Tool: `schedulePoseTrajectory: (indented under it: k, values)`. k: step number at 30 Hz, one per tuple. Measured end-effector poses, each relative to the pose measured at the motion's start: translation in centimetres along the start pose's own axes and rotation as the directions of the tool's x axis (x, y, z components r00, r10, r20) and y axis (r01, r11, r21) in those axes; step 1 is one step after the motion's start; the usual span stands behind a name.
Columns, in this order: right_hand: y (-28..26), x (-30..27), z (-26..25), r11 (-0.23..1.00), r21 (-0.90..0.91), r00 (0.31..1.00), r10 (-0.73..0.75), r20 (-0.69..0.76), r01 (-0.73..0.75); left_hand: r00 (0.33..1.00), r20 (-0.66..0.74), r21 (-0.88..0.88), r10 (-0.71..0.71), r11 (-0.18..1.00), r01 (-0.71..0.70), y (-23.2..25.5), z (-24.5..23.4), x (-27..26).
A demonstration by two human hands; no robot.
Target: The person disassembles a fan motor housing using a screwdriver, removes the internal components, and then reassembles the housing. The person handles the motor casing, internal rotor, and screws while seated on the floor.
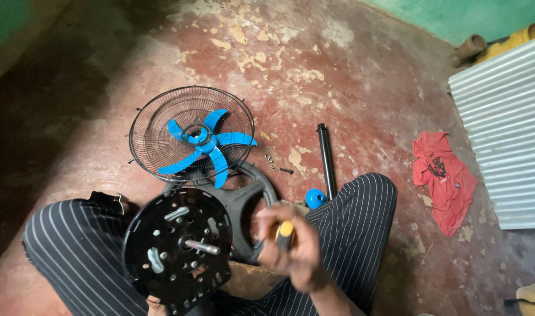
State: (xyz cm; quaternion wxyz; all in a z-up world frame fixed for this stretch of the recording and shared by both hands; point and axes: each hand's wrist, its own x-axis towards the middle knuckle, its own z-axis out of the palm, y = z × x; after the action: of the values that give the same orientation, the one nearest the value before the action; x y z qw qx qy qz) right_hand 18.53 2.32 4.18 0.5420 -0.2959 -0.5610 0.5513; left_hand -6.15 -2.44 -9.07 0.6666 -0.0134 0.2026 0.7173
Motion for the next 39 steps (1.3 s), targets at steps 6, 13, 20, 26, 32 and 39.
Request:
schedulePoseTrajectory:
  k: [6,13,20,26,32,39]
  values:
    - [-3.6,-0.1,4.1,0.94,-0.339,0.998,-0.015,0.055,0.033,0.992,0.06,0.089,-0.111,0.99,0.105,-1.5,0.6,-0.6]
    - [0.1,1.3,1.0,0.934,0.186,0.929,0.334,-0.158,-0.304,0.998,0.021,0.385,-0.052,0.922,0.04,-3.3,7.0,-1.7]
    - [3.7,0.6,-1.7,0.949,0.233,0.965,0.165,0.206,-0.212,0.998,0.069,0.538,0.012,0.841,-0.047,-3.3,12.4,-2.0]
    - [7.3,-1.3,-7.3,0.934,0.246,0.944,0.19,0.269,-0.259,0.991,0.094,0.644,0.099,0.753,-0.136,-3.8,14.8,-2.1]
    - [8.6,-2.4,-10.8,0.852,0.448,0.962,0.226,0.152,-0.27,0.984,0.133,0.627,0.122,0.758,-0.179,-5.3,17.4,-2.7]
    - [8.4,-4.3,-12.1,0.835,0.51,0.976,0.211,0.052,-0.207,0.988,0.138,0.618,0.067,0.774,-0.139,-6.8,18.5,-2.9]
